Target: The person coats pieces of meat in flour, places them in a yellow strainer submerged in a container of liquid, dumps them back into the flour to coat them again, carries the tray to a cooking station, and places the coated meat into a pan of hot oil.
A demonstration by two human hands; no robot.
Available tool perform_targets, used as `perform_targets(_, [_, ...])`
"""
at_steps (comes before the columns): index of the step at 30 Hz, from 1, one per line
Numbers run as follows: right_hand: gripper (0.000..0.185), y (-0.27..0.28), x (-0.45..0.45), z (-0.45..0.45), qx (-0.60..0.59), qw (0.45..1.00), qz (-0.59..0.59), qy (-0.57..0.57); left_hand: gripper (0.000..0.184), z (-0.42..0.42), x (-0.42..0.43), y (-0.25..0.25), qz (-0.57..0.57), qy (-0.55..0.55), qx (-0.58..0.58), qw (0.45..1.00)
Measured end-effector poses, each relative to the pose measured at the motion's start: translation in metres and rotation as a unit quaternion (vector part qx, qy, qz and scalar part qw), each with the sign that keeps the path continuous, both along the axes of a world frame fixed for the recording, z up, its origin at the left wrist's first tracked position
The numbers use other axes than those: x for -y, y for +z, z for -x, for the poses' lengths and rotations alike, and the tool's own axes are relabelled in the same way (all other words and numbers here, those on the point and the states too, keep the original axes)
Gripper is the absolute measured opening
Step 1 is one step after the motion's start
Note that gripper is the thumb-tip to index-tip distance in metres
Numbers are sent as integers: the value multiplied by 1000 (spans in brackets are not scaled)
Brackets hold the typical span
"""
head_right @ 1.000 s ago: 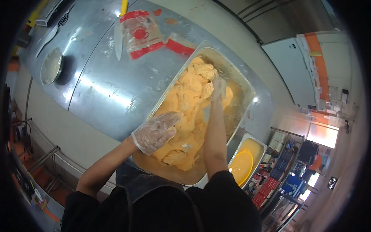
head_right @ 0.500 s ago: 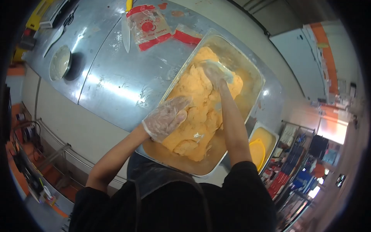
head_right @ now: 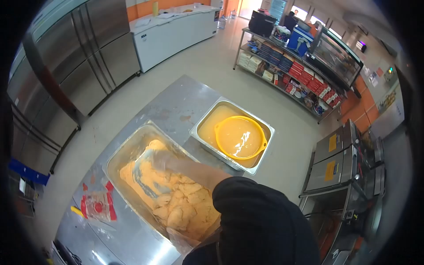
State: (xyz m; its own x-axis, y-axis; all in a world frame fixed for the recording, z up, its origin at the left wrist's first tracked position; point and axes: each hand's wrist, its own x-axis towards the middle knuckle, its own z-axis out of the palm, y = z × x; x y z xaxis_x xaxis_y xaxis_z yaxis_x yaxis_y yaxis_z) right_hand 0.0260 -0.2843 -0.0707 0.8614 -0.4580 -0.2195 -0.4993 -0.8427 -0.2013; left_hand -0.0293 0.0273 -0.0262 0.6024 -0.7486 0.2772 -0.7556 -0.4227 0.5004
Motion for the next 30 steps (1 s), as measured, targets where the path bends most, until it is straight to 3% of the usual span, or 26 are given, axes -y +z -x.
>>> perform_targets(2, [25, -27, -16, 10, -25, 958, 237, 159, 42, 9, -1, -2, -12, -1, -19, 1000])
perform_targets(4, [22, -51, -31, 21, -31, 951, 173, 254, 42, 20, -2, -5, -25, 2, -48, 999])
perform_targets(5, [21, -57, -36, 25, -16, 964, -13, 264, 42, 25, -3, -5, -33, 0, -64, 997])
perform_targets(8, [18, -85, -20, 41, 208, 946, -212, 129, 42, 37, -4, -8, -58, -2, -113, 992])
perform_targets(11, [29, -16, 0, 38, -110, 981, 1, 160, 43, 51, -4, -13, -81, 1, -168, 982])
perform_targets(14, [29, -31, -19, 68, -93, 987, -124, -30, 43, 57, -2, -16, -93, 4, -216, 972])
perform_targets(16, [28, -5, -31, 85, -182, 979, -59, 73, 43, 54, 4, -18, -91, 9, -237, 967])
perform_targets(18, [26, -49, -54, 109, -104, 969, -201, -96, 43, 50, 12, -19, -85, 11, -256, 963])
perform_targets(20, [25, -94, -74, 129, -17, 908, -331, -257, 43, 44, 24, -19, -83, 14, -268, 960])
perform_targets(23, [27, 24, -91, 161, 23, 964, -265, -27, 44, 35, 38, -19, -71, 17, -277, 958])
perform_targets(24, [28, 13, -92, 158, 114, 852, -472, -196, 44, 32, 40, -20, -68, 19, -281, 957])
perform_targets(25, [27, -26, -83, 139, 142, 753, -589, -259, 44, 29, 41, -20, -67, 21, -286, 956])
perform_targets(26, [26, -29, -79, 129, 172, 689, -635, -302, 44, 25, 43, -19, -64, 24, -290, 955])
perform_targets(30, [22, 22, -55, 119, 302, 630, -617, -363, 44, 19, 36, -19, -52, 46, -330, 941])
